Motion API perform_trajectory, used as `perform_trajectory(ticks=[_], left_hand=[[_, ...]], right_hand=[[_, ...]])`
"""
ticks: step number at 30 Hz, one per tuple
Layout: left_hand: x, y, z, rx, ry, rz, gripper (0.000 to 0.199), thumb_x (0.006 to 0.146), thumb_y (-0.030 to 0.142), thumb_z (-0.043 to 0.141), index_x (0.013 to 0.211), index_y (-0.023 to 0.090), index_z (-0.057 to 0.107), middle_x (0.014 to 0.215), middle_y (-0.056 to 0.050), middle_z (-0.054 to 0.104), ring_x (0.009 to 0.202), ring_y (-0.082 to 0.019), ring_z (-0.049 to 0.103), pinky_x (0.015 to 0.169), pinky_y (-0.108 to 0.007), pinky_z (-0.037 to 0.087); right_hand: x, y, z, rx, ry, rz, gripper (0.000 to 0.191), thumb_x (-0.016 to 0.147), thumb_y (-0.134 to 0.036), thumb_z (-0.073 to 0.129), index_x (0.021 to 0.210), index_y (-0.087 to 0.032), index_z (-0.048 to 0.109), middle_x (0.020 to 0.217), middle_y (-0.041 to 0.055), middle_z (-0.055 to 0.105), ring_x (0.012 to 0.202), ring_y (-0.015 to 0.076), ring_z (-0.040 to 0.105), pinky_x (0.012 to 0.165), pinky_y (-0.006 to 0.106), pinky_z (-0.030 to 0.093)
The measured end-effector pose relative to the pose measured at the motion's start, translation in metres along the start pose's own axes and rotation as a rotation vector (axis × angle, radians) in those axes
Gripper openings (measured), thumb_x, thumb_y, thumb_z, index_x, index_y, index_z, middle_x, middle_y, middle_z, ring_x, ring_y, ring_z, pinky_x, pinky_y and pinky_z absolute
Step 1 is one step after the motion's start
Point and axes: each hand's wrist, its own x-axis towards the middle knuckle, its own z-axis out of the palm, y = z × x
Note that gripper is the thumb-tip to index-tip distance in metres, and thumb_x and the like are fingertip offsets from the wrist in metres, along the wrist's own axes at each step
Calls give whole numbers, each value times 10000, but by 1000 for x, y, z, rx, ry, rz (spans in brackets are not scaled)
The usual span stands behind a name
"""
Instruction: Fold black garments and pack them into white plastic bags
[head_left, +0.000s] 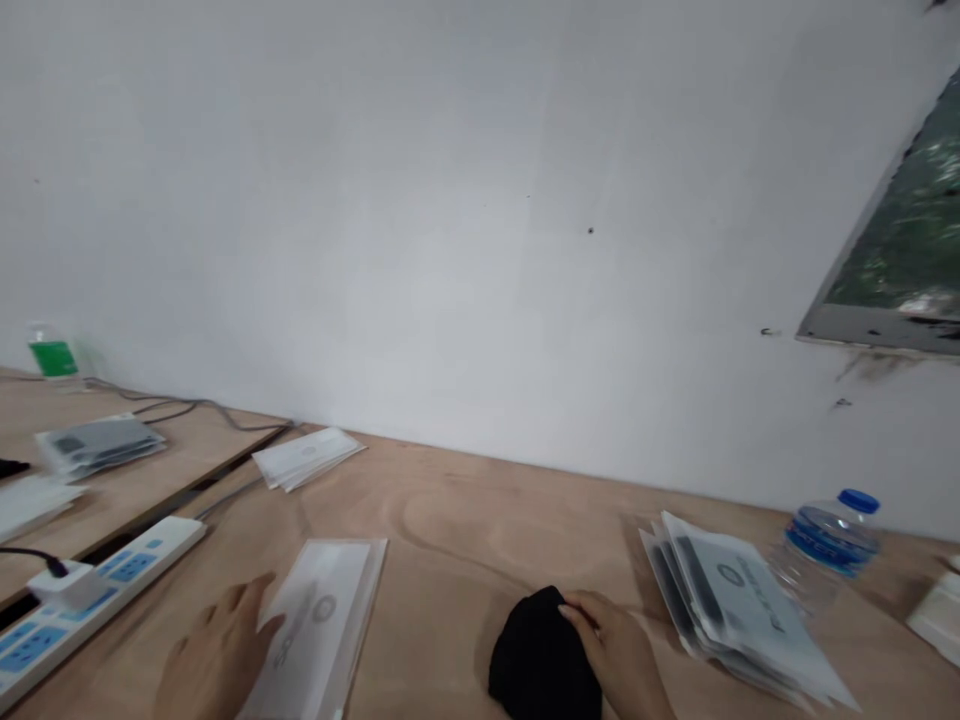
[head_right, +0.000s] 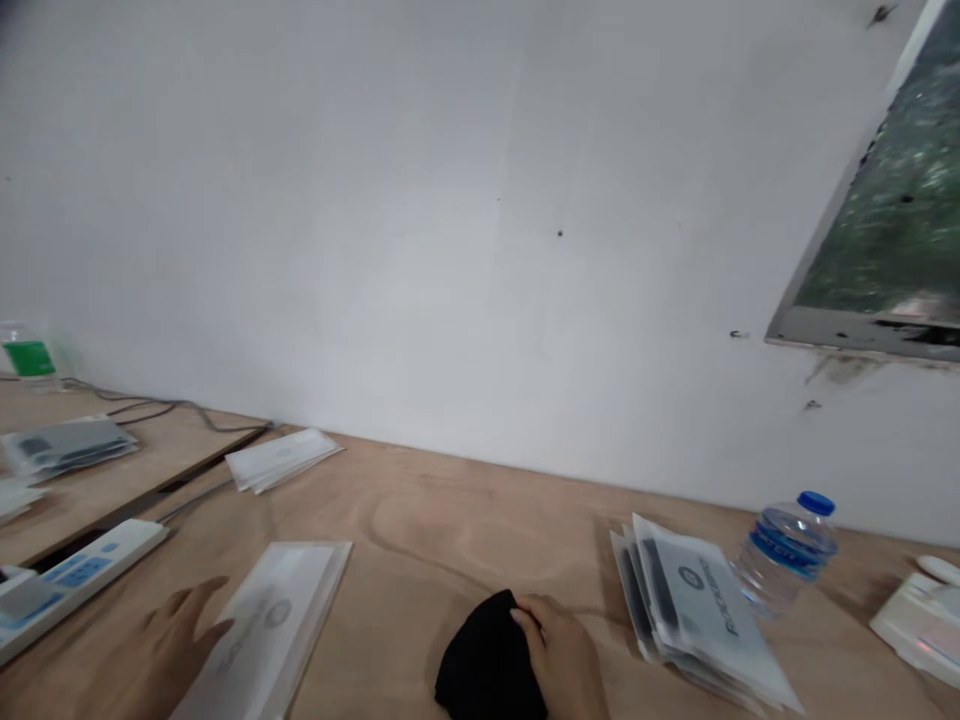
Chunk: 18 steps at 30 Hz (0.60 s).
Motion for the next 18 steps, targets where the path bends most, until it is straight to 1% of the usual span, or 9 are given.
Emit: perform_trajectory(ticks=[2,3,5,7,9,11,13,16,18], left_hand=[[-5,41,-4,-110,-4,28,347,696,475,487,915,254,642,965,-80,697,901,-341,632,808,-466,483],[-9,71,-5,-229,-96,56,336,715,445,495,940,247,646,993,-74,695,913,-316,633,851,-445,472],[-19,139,-6,-448,-398,144,326,749,384,543,1038,269,640,1071,-42,684,1013,-270,606,931,-407,435],[-26,199,-6,-669,-655,233,452,743,353,627,1188,294,574,1218,-28,622,1134,-235,536,1009,-379,370],[-28,239,-3,-815,-868,306,623,640,315,744,1230,273,546,1118,-26,656,1041,-219,563,947,-351,405],[-23,254,0,-879,-996,291,431,608,289,751,1022,220,650,865,11,669,828,-171,581,783,-276,443],[-11,248,1,-877,-1028,227,176,628,288,707,766,192,656,658,57,581,646,-116,511,625,-211,395],[14,222,-1,-768,-1033,200,144,591,290,713,655,195,625,555,88,487,546,-88,412,517,-190,299],[33,206,-3,-643,-1067,258,188,530,313,753,607,200,624,520,93,474,512,-87,389,481,-194,267]], right_hand=[[-5,-17,-5,-7,-79,-66,280,868,-395,437,846,-224,657,863,56,700,851,230,637,795,332,455],[-8,-28,-6,11,-132,-99,267,883,-381,415,836,-226,628,828,41,682,815,209,627,757,306,451],[-14,-53,-8,58,-244,-152,228,894,-347,395,812,-230,573,775,12,640,760,178,599,700,268,433],[-20,-76,-9,97,-331,-190,191,890,-325,402,820,-233,555,788,2,626,769,165,579,701,253,417],[-22,-91,-15,135,-382,-206,168,874,-327,428,839,-237,565,781,-8,616,764,159,566,702,249,408],[-22,-94,-28,166,-408,-156,170,840,-365,489,918,-248,585,700,-35,581,687,150,543,643,239,394],[-21,-84,-48,211,-505,-71,231,781,-410,572,950,-258,613,639,-53,557,632,145,526,585,227,369],[-17,-47,-82,254,-633,72,183,687,-408,663,769,-245,673,645,-43,597,646,148,544,569,218,352],[-7,-21,-100,227,-548,137,127,626,-360,692,659,-239,676,598,-45,596,612,144,535,550,217,348]])
